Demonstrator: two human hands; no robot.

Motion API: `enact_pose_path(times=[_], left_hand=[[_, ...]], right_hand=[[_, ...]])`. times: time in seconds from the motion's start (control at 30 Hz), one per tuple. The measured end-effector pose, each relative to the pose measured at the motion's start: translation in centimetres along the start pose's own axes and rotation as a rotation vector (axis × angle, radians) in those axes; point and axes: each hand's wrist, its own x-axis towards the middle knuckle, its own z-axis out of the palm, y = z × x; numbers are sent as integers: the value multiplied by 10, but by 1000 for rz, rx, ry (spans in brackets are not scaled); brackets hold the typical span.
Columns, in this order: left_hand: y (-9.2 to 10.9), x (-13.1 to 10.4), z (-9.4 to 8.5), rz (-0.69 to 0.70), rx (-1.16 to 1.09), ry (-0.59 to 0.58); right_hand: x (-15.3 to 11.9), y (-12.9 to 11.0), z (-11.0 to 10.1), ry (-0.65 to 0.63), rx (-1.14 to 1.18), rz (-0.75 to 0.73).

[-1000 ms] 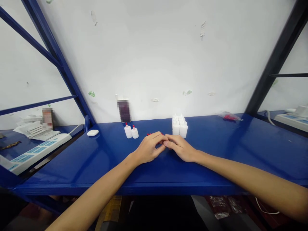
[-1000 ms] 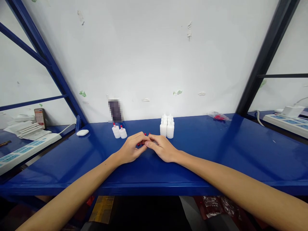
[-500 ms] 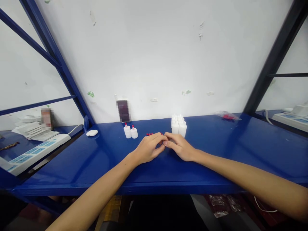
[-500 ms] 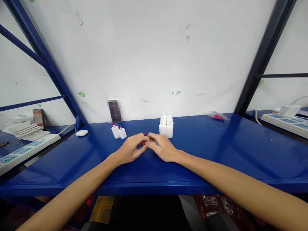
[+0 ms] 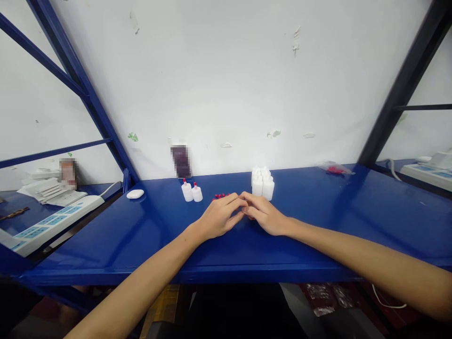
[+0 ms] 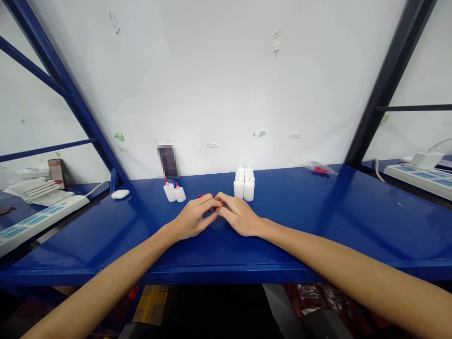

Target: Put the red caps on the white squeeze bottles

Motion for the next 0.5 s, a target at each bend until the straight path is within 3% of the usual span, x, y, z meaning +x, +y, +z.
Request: enact_pose_path(times=[0.33,0.4,0.5], left_hand=[[4,1,7,40,34,36],[-2,2,3,14,18,70],[-24,1,-21,-115,106,243]], right_hand=[[-2,-2,2,3,69,16],[-1,0,1,13,65,45],[2,2,-2,33,-1,84]])
